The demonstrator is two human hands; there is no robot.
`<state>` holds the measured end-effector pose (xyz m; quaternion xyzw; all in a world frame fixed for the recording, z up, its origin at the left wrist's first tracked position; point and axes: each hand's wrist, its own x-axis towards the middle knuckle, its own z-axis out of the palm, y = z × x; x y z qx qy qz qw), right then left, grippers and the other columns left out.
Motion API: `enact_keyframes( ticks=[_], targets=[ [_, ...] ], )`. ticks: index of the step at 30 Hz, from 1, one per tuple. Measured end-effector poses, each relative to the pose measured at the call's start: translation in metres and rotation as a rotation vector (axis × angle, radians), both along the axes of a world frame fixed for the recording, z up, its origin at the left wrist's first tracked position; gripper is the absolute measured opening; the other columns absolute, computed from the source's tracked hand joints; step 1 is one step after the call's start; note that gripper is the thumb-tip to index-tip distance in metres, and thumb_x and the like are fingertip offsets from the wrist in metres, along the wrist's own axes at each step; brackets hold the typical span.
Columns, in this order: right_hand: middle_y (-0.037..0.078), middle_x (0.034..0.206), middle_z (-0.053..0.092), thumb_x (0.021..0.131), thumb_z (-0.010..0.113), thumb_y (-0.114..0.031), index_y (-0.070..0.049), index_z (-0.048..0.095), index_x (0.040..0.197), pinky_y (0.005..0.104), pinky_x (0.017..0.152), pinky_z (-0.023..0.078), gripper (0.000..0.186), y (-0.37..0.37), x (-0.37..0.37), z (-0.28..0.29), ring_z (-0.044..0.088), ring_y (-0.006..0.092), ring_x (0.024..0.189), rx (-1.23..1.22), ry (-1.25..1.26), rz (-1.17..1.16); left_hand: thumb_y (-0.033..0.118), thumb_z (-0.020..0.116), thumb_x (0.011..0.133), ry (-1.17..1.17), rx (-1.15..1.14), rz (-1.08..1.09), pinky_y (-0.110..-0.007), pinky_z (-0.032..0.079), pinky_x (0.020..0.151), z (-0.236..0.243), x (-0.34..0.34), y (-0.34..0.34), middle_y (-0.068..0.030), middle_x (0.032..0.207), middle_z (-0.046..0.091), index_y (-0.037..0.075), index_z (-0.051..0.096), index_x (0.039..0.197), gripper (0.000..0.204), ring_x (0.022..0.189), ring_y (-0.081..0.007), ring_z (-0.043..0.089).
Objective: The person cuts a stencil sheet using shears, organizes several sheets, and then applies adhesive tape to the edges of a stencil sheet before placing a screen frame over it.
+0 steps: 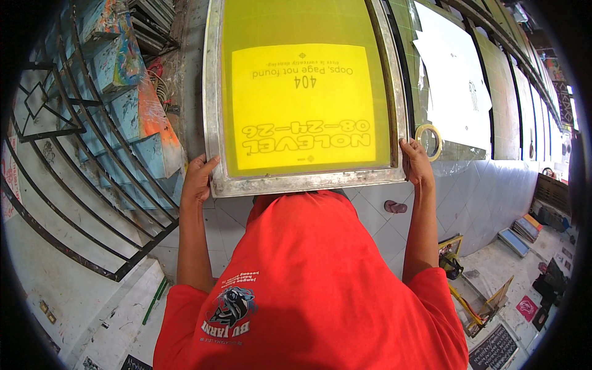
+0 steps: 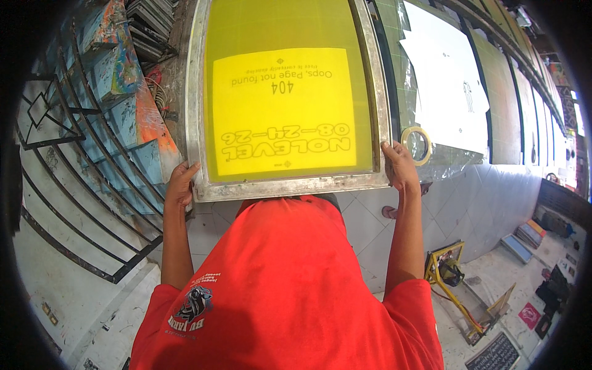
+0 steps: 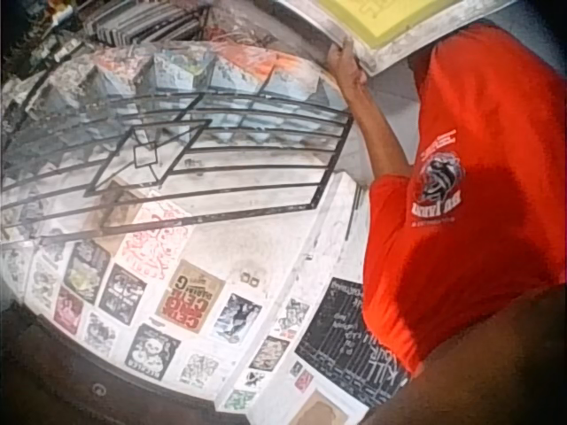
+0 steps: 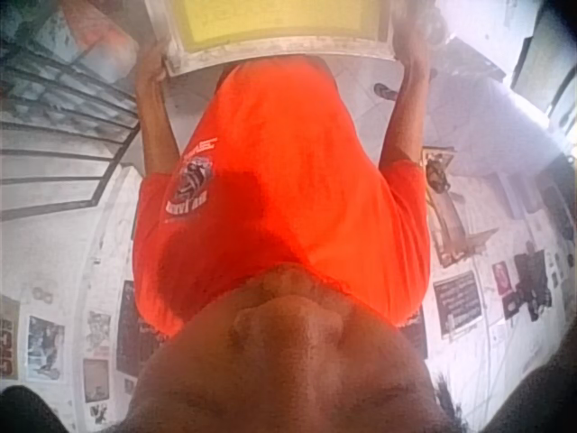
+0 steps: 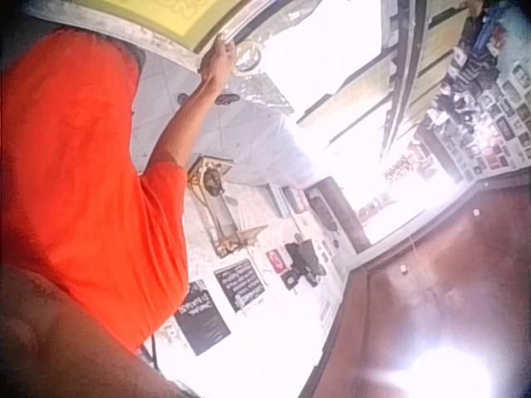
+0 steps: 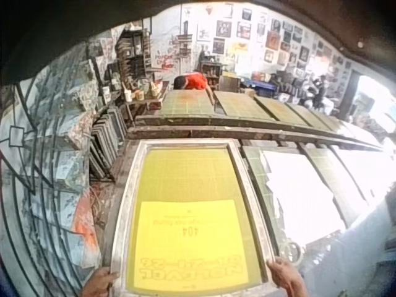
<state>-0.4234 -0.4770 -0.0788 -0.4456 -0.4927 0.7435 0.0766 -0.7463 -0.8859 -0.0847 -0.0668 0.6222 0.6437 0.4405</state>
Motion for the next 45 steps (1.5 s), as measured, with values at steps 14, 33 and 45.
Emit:
enact_keyframes(
  ticks=[14,33,45],
  targets=[
    [0.007,0.095,0.063,0.093,0.055,-0.018,0.004,0.055,0.106,0.0242,0.074,0.045,0.025,0.000,0.002,-0.002,0.058,0.0118,0.082,0.026,0.017,0.015,0.011,0.061,0.088,0.004,0.004,-0.011,-0.028,0.052,0.073,0.004,0.001,0.002,-0.0139,0.102,0.064,-0.007,0.053,0.115,0.033,0.085,-0.0166,0.064],
    [0.010,0.099,0.063,0.092,0.055,-0.017,0.006,0.055,0.107,0.0256,0.080,0.045,0.027,-0.004,-0.003,0.006,0.059,0.0140,0.088,0.010,0.040,0.006,0.011,0.061,0.088,0.016,-0.002,0.008,-0.028,0.052,0.072,0.002,0.002,0.002,-0.0132,0.100,0.064,-0.007,0.054,0.113,0.031,0.084,-0.0162,0.064],
    [0.010,0.100,0.063,0.093,0.055,-0.016,0.005,0.055,0.108,0.0257,0.082,0.045,0.025,-0.005,-0.005,0.012,0.059,0.0139,0.090,-0.021,0.059,0.013,0.012,0.061,0.089,0.021,-0.006,0.004,-0.028,0.052,0.071,0.004,0.003,0.003,-0.0131,0.099,0.065,-0.007,0.055,0.111,0.030,0.082,-0.0163,0.065]
  ],
)
